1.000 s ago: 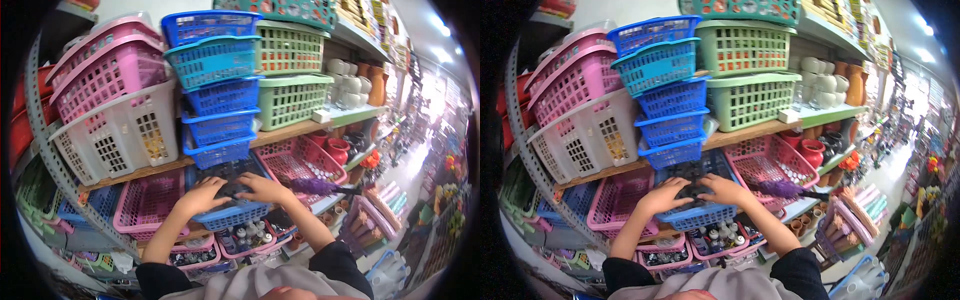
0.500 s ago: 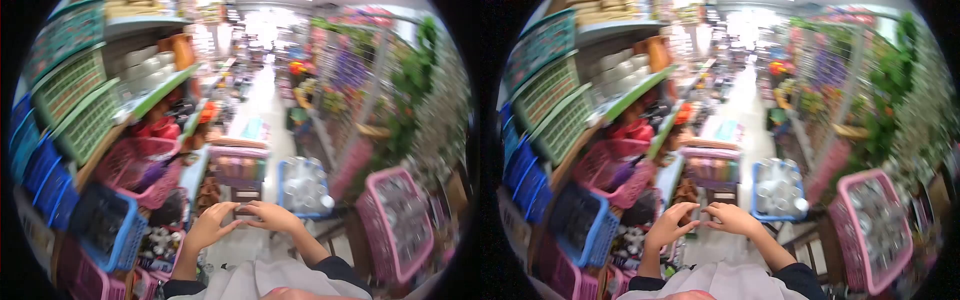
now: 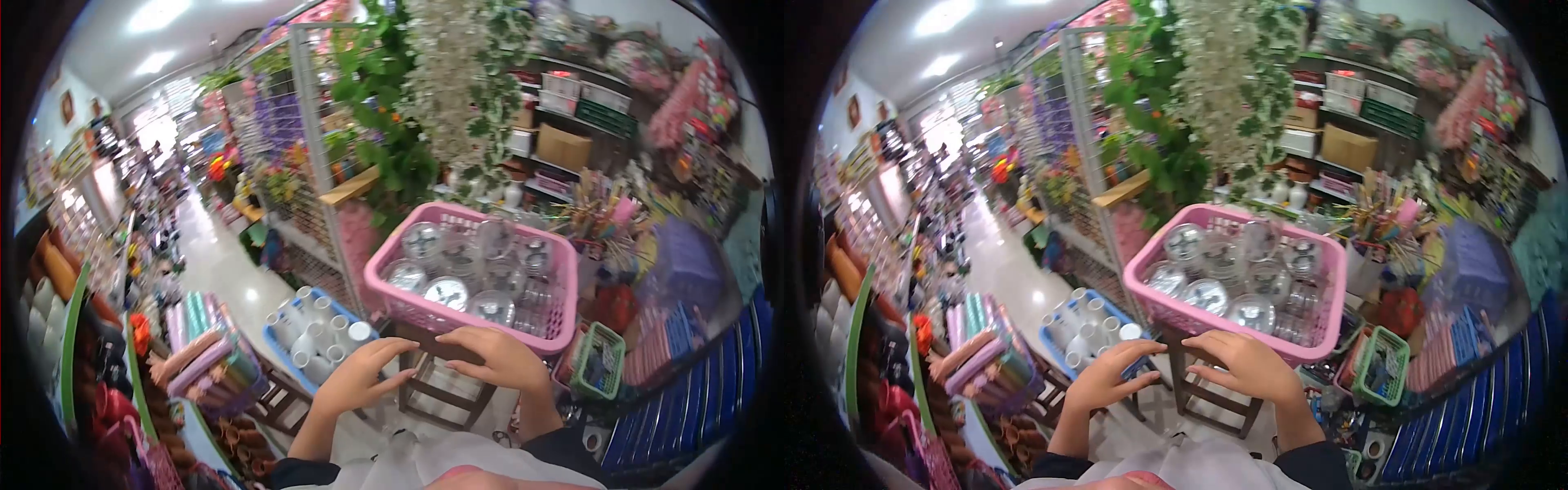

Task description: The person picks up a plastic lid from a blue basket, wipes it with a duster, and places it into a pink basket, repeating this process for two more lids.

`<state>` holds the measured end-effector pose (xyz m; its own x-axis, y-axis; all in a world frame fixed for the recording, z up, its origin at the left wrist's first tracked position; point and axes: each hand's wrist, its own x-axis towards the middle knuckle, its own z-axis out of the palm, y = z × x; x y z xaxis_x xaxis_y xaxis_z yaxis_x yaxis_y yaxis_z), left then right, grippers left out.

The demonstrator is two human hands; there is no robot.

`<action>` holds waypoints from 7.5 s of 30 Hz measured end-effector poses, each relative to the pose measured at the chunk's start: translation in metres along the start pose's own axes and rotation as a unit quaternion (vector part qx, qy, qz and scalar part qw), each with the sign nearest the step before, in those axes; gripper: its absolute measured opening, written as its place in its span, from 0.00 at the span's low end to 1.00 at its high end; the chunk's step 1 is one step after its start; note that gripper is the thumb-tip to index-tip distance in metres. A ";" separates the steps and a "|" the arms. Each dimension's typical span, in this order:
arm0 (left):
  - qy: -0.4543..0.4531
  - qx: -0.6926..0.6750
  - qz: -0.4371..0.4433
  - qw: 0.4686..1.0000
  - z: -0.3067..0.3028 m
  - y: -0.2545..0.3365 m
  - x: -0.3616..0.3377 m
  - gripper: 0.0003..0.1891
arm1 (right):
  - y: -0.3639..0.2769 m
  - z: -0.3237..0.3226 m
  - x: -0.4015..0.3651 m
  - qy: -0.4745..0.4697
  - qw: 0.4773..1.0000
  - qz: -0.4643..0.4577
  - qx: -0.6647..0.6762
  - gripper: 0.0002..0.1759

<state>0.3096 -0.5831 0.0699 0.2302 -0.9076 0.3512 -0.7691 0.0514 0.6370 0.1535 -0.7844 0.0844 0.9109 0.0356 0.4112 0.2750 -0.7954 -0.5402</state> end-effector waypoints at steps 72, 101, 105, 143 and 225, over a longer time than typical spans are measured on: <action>0.700 -0.330 -0.179 0.607 0.046 0.110 -0.343 0.35 | -0.228 0.286 0.135 -0.427 0.717 -0.405 0.374 0.50; 0.893 -0.101 -0.163 0.407 0.096 0.228 -0.443 0.27 | -0.457 0.473 0.181 -0.269 0.756 -0.579 -0.147 0.35; 0.908 -0.082 -0.140 0.385 0.110 0.230 -0.437 0.26 | -0.450 0.480 0.194 -0.258 0.747 -0.596 -0.141 0.34; 0.962 0.006 0.009 0.274 0.245 0.180 -0.308 0.23 | -0.200 0.350 0.093 -0.632 0.511 -0.479 0.332 0.27; 0.961 -0.032 -0.039 0.273 0.192 0.148 -0.370 0.24 | -0.190 0.391 0.047 -0.431 0.761 -0.394 0.284 0.22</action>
<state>-0.0037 -0.3196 -0.0975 0.1798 0.9837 0.0084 -0.7196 0.1257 0.6829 0.2641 -0.3947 -0.0812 0.1913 0.9436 0.2703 0.7054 0.0593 -0.7063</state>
